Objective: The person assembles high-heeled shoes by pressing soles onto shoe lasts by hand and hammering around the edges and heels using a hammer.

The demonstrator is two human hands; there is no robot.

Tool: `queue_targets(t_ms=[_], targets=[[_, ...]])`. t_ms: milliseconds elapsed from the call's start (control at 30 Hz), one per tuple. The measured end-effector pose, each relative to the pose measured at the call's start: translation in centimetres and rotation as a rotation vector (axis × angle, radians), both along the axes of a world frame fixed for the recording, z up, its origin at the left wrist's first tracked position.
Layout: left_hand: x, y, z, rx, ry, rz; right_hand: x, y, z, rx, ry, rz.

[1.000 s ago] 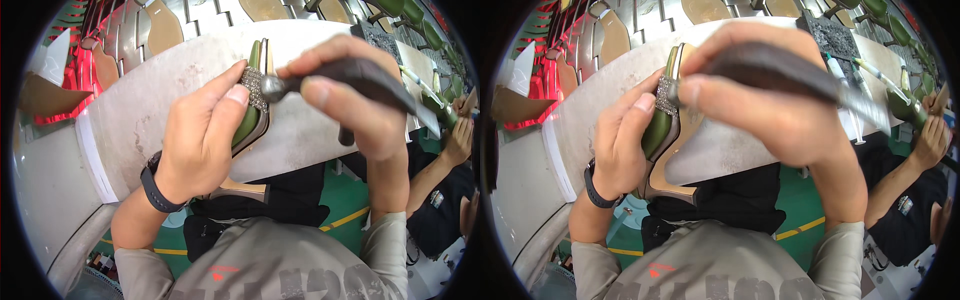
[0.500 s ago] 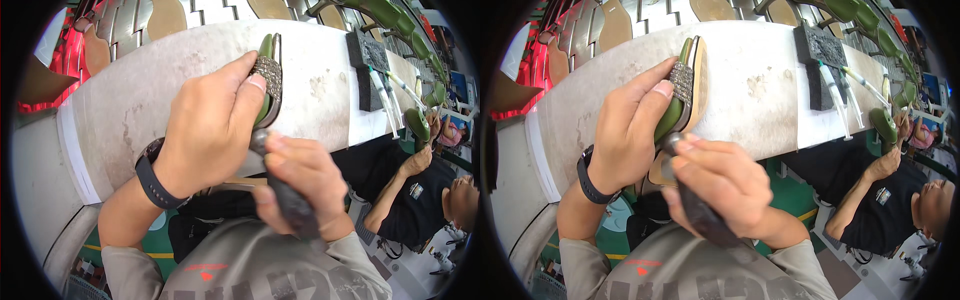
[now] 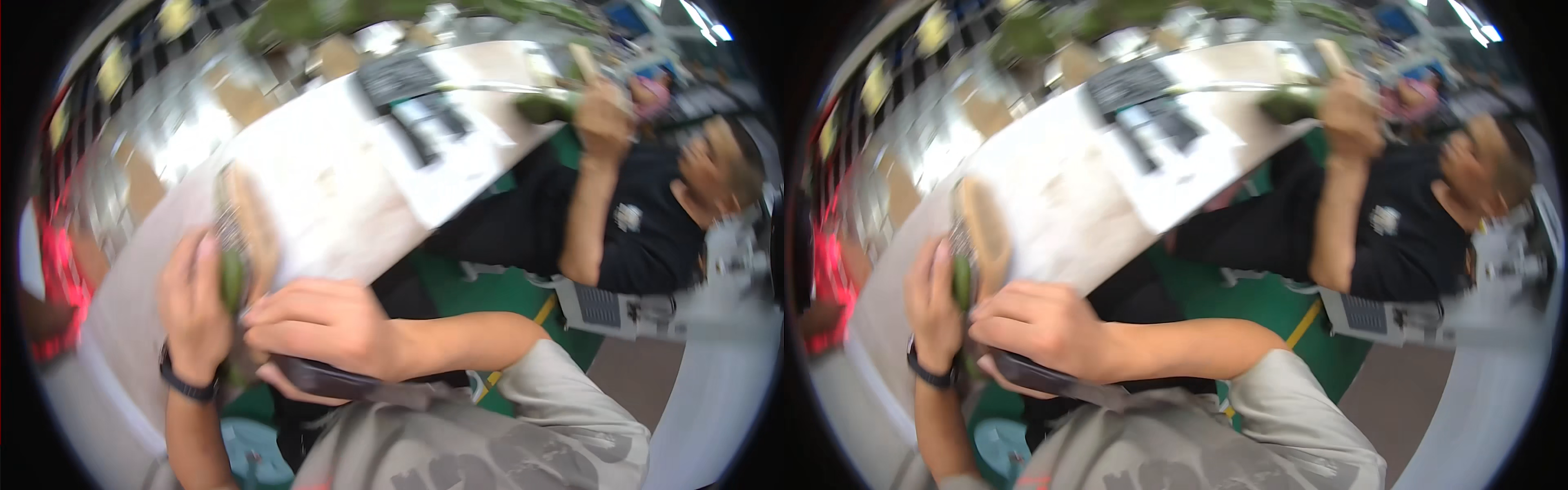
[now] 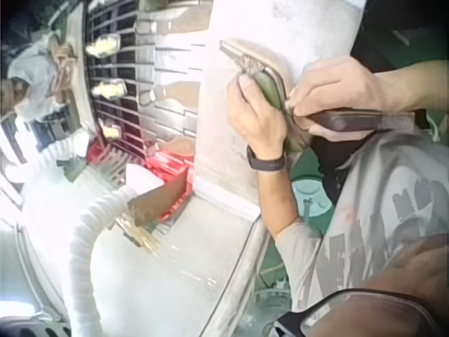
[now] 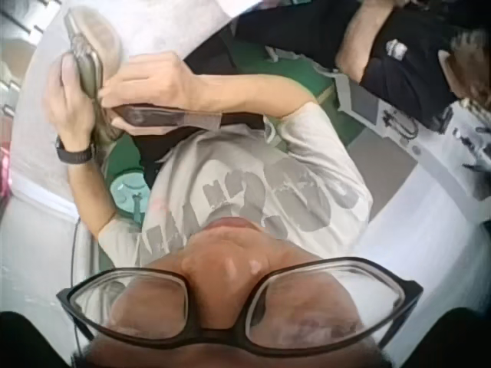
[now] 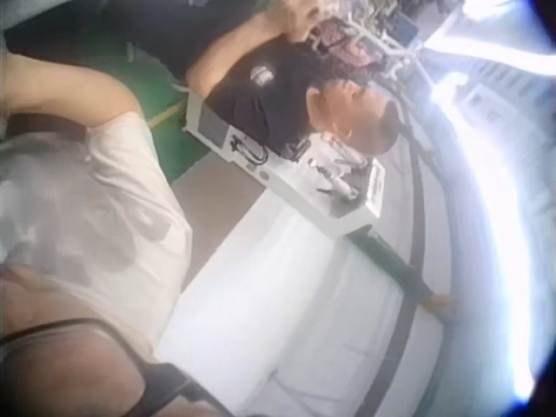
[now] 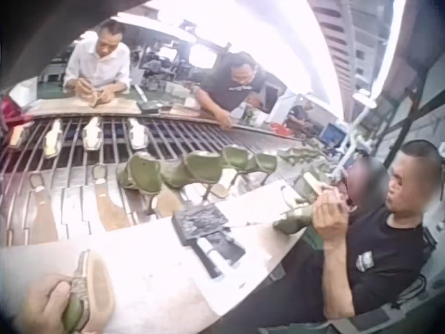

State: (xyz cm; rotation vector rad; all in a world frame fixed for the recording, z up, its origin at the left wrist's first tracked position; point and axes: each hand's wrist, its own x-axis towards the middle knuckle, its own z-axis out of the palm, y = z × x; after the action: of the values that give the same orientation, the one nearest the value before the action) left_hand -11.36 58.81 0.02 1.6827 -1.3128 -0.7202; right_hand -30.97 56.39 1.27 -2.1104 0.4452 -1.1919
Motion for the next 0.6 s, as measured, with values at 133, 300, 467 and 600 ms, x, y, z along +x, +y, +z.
queue_targets(t_ms=[133, 300, 467, 600], targets=[[0.2, 1.5, 0.5, -0.054, 0.015, -0.078, -2.6, -5.5, 3.6, 0.386, 0.006, 0.079], [0.7, 3.0, 1.9, 0.108, -0.092, -0.248, -6.1, -7.3, 10.4, 0.436, -0.404, -0.232], [-1.6, 2.0, 2.5, -0.011, -0.171, -0.309, -6.7, -3.1, 5.0, 0.632, 0.188, 0.066], [-3.0, 0.5, 2.6, 0.051, -0.245, -0.204, -5.1, -3.6, 3.9, 0.811, -0.021, 0.022]])
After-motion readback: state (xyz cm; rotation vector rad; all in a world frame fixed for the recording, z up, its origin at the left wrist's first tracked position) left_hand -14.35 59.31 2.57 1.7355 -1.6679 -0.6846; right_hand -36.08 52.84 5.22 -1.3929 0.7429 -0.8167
